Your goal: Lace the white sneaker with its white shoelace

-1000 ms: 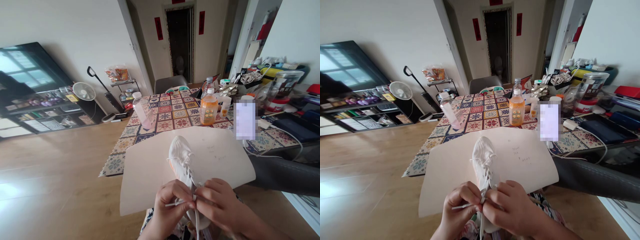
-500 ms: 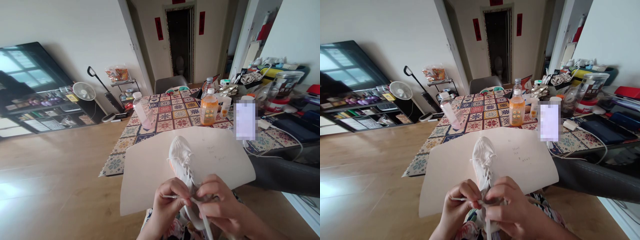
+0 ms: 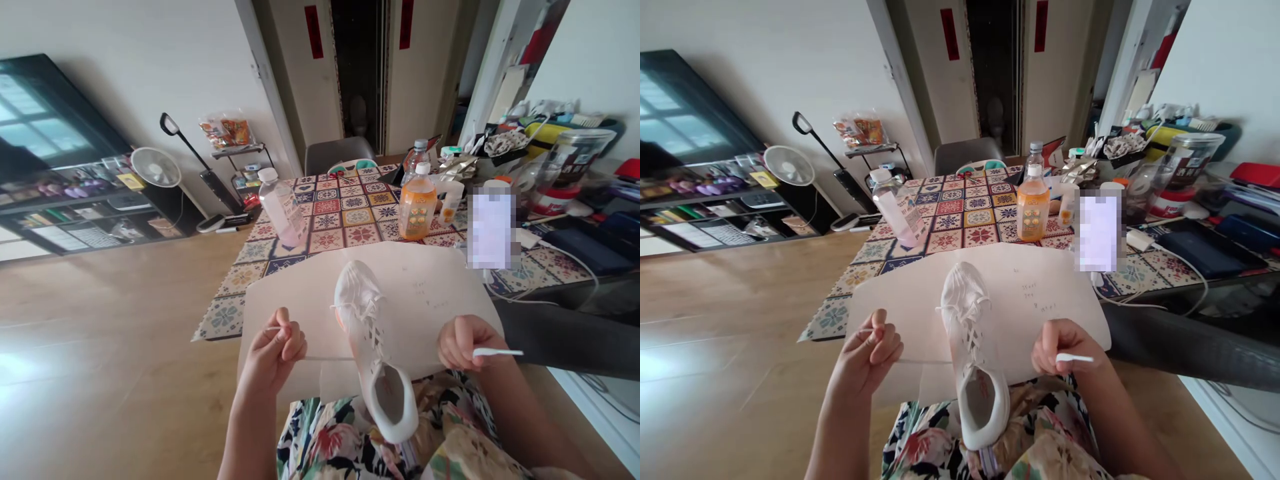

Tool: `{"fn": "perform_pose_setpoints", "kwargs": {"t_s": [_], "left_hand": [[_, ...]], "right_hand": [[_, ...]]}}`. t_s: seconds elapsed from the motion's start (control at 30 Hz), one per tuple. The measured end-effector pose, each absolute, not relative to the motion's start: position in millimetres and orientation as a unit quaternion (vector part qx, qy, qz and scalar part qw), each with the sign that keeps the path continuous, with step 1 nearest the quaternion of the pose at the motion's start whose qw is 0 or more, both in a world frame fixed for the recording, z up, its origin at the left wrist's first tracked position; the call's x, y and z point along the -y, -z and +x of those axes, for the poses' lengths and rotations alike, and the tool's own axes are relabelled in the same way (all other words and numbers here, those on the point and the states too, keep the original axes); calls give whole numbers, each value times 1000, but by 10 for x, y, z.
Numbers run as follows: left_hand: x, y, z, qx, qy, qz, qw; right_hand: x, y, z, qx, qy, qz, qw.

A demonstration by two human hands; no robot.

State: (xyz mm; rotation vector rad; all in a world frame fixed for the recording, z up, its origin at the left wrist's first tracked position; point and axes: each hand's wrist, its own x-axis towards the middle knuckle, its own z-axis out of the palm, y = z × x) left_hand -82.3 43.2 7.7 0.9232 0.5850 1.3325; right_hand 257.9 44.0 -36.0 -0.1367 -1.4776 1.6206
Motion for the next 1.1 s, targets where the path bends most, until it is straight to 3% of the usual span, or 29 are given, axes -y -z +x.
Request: {"fn": "perform_pose_setpoints", "kwargs": {"t_s": [0.2,0.33,0.47,0.73,1.1], "left_hand": [[-383,-18,-702,-392,-403,585,584],[-347,-64,-639,-452,-248,708,483],[-344,-106,-577,-427,-237,761,428],[-375,-189,-594,-274,-294,814,420],[-309,-94,-425,-196,-424,673,573]], "right_hand": [[-451,128,2460,656,-640,-158,367],[-416,-46,2354,727,-545,-275,315],[-362,-68,2338,742,-495,-378,250],[-410,-64,2463,753,-534,-335,187],[-383,-18,2318,632,-667,-125,375]]}}
